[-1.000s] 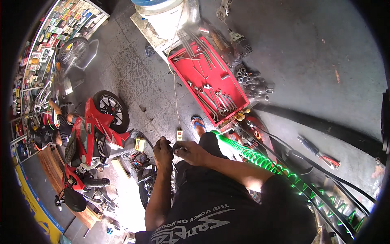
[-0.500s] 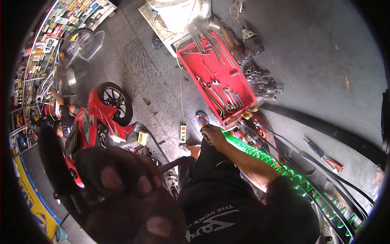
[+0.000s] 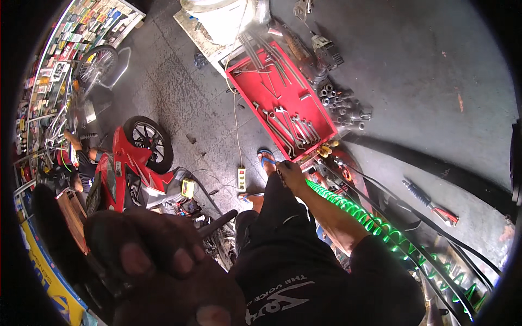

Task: The person disassembles motorcycle engine parts by hand, using a small tool to adjust components within the engine block and then handling a piston and other metal parts.

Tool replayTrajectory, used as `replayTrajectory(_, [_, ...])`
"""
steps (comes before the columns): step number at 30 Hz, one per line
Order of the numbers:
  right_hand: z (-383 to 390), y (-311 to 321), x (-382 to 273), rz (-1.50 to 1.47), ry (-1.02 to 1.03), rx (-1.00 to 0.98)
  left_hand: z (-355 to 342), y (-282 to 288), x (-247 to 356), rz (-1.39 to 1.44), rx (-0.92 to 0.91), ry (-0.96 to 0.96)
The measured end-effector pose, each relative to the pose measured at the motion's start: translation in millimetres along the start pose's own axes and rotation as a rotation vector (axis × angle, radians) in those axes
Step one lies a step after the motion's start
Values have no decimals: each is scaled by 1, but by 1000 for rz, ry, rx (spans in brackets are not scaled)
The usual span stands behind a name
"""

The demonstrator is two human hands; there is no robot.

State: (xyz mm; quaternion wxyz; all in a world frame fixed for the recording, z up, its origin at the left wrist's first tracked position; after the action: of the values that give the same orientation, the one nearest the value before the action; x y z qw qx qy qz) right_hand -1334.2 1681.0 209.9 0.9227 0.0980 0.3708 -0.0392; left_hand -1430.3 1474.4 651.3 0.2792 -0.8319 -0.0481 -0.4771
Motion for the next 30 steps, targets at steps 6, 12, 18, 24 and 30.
replayTrajectory(6, [-7,10,2,-208,-136,0,9,4,-3,-49,9,21])
replayTrajectory(12, [-32,24,36,-248,-80,85,32,27,-28,-381,117,288])
replayTrajectory(18, [-36,36,15,-387,-199,84,74,123,-88,-697,187,748])
replayTrajectory(24, [-52,47,3,-367,-144,189,133,246,-132,-926,281,953])
replayTrajectory(30, [-112,115,13,-4,140,666,180,329,-151,-1112,268,996])
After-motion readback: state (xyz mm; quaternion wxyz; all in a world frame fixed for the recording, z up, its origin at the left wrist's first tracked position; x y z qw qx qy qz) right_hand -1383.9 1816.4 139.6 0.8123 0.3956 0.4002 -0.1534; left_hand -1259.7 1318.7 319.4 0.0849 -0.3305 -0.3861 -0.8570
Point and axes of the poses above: each hand's wrist, its own z-axis away from the middle knuckle, its own y-axis out of the back of the hand, x = y × z, the point moved 5 cm from there along -z, towards the middle knuckle, and after that the axes turned 9 degrees about x, right-handed, at the moved point
